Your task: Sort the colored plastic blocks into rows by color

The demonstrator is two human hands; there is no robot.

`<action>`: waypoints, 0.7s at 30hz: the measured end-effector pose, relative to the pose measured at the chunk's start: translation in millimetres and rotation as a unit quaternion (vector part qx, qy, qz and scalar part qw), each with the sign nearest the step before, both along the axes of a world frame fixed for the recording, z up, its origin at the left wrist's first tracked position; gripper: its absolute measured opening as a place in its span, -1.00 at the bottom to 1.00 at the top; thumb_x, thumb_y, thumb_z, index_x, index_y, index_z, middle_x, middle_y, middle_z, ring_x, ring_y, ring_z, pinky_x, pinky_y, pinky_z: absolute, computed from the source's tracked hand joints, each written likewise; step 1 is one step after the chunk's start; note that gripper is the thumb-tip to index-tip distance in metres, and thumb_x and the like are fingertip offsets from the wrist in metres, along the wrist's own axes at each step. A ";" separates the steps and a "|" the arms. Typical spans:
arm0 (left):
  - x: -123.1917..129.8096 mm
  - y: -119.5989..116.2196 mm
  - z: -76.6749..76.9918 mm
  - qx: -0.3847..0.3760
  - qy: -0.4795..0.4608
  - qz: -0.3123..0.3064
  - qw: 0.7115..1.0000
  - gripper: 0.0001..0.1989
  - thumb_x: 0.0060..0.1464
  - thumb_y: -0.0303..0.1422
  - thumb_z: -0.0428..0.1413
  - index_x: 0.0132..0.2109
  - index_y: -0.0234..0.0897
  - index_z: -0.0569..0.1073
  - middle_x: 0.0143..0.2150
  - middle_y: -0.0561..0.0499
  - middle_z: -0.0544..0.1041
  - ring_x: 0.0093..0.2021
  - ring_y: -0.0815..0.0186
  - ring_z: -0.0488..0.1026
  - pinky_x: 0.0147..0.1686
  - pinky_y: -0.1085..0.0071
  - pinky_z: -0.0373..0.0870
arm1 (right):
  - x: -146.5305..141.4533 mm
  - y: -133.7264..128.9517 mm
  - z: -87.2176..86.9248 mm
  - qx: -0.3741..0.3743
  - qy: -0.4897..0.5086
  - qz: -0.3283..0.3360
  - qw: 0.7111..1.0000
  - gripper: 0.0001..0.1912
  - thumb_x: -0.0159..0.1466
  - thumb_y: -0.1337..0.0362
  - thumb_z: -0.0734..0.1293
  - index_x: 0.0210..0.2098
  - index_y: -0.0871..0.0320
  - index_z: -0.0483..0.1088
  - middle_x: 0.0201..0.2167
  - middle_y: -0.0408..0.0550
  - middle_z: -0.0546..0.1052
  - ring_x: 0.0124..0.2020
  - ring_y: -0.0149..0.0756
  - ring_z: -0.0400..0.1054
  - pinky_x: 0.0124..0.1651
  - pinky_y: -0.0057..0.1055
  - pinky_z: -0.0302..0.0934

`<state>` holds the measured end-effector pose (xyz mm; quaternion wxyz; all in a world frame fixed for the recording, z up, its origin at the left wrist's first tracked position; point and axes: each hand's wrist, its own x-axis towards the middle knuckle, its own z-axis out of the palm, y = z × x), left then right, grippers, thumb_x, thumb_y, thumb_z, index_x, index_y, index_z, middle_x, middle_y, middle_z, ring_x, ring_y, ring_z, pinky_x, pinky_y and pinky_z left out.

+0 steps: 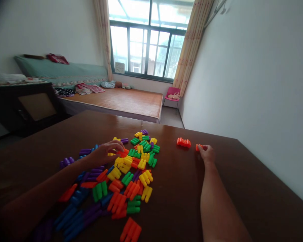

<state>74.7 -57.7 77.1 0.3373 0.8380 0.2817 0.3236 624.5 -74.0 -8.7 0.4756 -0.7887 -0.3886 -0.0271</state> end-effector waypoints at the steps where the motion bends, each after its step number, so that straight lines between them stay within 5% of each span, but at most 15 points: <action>1: -0.3 0.4 -1.0 -0.001 0.000 -0.001 1.000 -0.87 0.08 -0.34 0.11 -0.23 -0.27 0.50 -0.10 -0.05 0.45 -0.12 0.30 0.46 -0.21 0.43 0.53 | -2.1 0.5 -2.2 -0.016 -0.018 -0.003 1.000 -0.57 -0.08 -0.12 0.40 -0.51 0.11 0.30 -0.57 -0.07 0.46 -0.58 -0.28 0.33 -0.50 -0.32 0.29; 9: 0.2 -2.6 1.6 0.006 0.028 0.017 0.999 -0.88 0.07 -0.36 0.11 -0.23 -0.26 0.48 -0.07 -0.06 0.46 -0.11 0.29 0.45 -0.30 0.50 0.49 | -31.6 12.3 8.6 -0.102 -0.079 0.009 0.992 -0.56 0.15 -0.11 0.22 -0.32 0.12 0.48 -0.40 0.05 0.54 -0.44 -0.18 0.38 -0.34 -0.25 0.25; 15: 1.4 -2.5 0.8 -0.015 0.015 0.011 1.000 -0.81 0.09 -0.30 0.11 -0.15 -0.25 0.49 -0.06 -0.06 0.47 -0.09 0.28 0.46 -0.30 0.49 0.48 | -57.2 12.0 35.8 0.029 -0.101 -0.021 0.994 -0.50 0.28 -0.01 0.09 -0.16 0.24 0.46 -0.29 0.21 0.54 -0.27 -0.09 0.40 -0.17 -0.18 0.24; 18: 2.8 -4.9 2.4 -0.039 0.006 0.013 0.999 -0.76 0.10 -0.28 0.13 -0.10 -0.27 0.47 -0.08 -0.06 0.50 -0.13 0.30 0.47 -0.25 0.47 0.47 | -113.6 13.6 62.9 0.078 -0.046 0.125 0.988 -0.51 0.28 -0.04 0.12 -0.12 0.22 0.42 -0.22 0.15 0.54 -0.31 -0.17 0.40 -0.22 -0.24 0.27; 21: 5.0 -8.9 4.3 -0.054 -0.009 0.014 0.998 -0.74 0.10 -0.29 0.14 -0.08 -0.29 0.46 -0.11 -0.05 0.52 -0.16 0.32 0.48 -0.21 0.45 0.46 | -199.4 3.5 86.2 0.034 0.034 0.373 0.926 -0.56 0.26 -0.07 0.20 -0.11 0.15 0.40 -0.23 0.03 0.55 -0.38 -0.28 0.40 -0.31 -0.34 0.28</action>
